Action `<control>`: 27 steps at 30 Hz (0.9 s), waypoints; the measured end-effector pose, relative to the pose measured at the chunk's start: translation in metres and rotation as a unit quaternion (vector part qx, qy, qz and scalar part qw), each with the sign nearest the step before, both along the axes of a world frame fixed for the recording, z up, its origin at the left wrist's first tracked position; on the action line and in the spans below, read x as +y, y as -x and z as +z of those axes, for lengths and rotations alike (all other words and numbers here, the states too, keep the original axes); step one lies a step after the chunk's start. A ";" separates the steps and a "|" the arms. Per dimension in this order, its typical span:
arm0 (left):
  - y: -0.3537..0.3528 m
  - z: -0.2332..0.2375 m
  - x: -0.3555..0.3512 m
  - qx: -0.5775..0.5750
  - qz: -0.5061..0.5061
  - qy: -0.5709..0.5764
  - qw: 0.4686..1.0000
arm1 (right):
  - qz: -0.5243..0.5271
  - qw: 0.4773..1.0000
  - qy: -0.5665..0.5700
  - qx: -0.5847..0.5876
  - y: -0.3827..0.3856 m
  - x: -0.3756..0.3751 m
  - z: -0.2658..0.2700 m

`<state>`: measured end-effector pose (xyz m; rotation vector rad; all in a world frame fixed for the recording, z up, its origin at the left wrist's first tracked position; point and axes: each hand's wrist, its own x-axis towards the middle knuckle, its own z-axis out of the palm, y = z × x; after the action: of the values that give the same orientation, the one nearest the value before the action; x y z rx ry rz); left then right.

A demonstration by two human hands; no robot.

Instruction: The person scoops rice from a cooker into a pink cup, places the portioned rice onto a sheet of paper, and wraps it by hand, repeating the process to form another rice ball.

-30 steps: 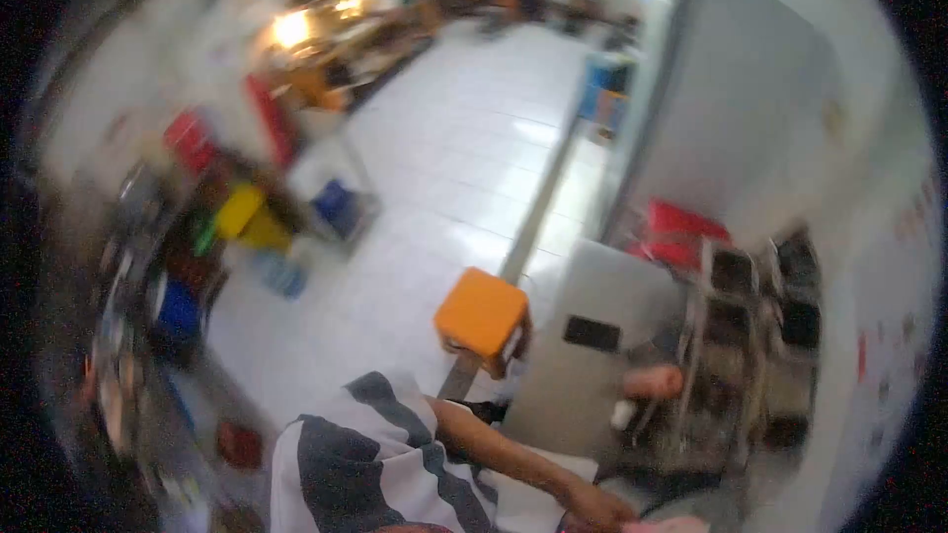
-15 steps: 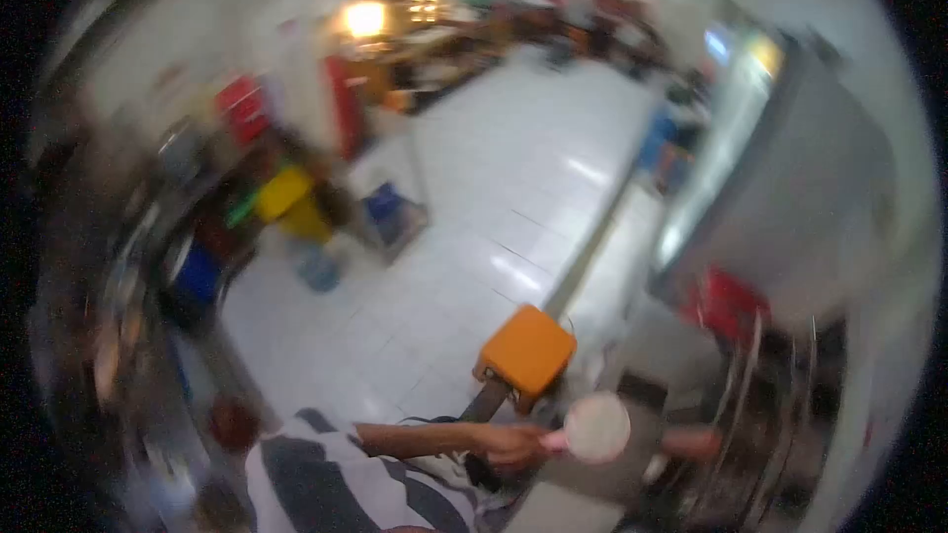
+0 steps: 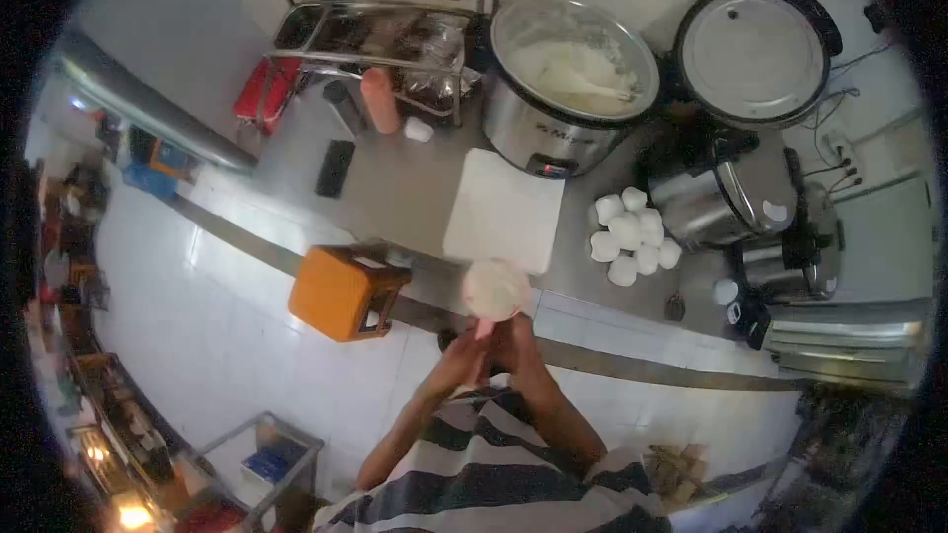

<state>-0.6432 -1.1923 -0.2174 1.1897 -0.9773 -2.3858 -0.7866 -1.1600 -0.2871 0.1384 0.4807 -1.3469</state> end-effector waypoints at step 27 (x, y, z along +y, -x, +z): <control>0.048 -0.241 -0.159 -0.412 0.040 0.489 0.768 | -0.211 0.267 0.101 0.935 0.209 -0.248 0.165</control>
<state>-0.6908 -1.3513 -0.4582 1.6692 -1.9811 -0.8191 -0.9961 -1.4079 -0.1221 -2.0220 2.3537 -1.3890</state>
